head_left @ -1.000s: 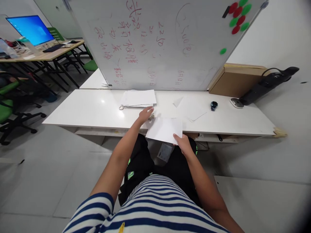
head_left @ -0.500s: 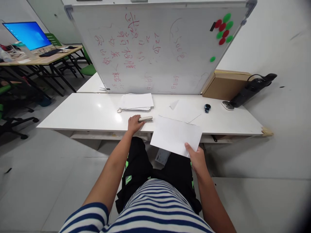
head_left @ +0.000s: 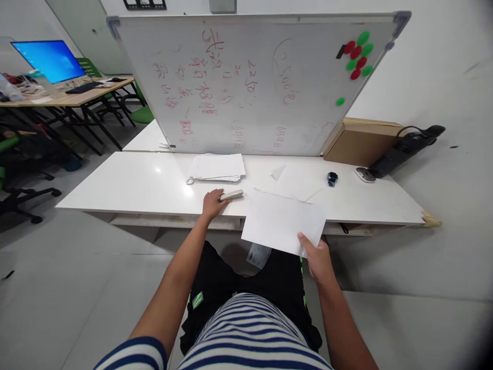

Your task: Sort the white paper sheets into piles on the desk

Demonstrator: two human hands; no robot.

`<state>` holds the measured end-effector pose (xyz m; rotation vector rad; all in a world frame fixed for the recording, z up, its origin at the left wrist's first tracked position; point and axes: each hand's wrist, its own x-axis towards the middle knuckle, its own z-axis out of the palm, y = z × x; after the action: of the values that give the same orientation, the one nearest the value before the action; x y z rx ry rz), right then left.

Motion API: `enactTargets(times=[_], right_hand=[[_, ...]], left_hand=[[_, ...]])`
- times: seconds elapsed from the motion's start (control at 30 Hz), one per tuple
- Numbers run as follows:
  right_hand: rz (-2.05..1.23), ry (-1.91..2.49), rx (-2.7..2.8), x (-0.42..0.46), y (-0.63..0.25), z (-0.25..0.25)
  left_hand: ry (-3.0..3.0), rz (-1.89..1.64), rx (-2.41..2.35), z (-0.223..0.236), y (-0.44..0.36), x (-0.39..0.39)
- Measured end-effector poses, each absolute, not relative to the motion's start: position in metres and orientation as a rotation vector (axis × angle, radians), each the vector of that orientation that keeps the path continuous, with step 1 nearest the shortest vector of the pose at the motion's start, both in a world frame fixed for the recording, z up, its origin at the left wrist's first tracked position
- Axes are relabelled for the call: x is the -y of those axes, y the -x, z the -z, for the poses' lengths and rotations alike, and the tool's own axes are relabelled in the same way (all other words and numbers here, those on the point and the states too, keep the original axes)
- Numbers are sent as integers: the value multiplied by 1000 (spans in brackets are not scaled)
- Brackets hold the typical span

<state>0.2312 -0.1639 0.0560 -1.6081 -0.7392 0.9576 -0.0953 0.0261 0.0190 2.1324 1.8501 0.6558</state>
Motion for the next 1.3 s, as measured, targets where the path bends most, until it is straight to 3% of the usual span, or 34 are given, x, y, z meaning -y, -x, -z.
enactTargets(times=[0.47,0.7,1.03,1.13,1.3], right_hand=[[-1060,1621,781,106,-204,-52],[-1023,1332,1010,-16,-159,-92],[-1552,1439,1035,-171,-64,-88],[-1388,1584,1204,-181,-60,-79],[-639,1728,1670,-173,-74,-68]], left_hand=[[-2135,-723,-1864,-24,91,-26],[-2116,-735,-1899,-23,88,-25],[-2086,-835,-1901,-21,89,-25],[-2083,-860,-1900,-20,89,-24],[-2060,-820,-1919,-21,88,-23]])
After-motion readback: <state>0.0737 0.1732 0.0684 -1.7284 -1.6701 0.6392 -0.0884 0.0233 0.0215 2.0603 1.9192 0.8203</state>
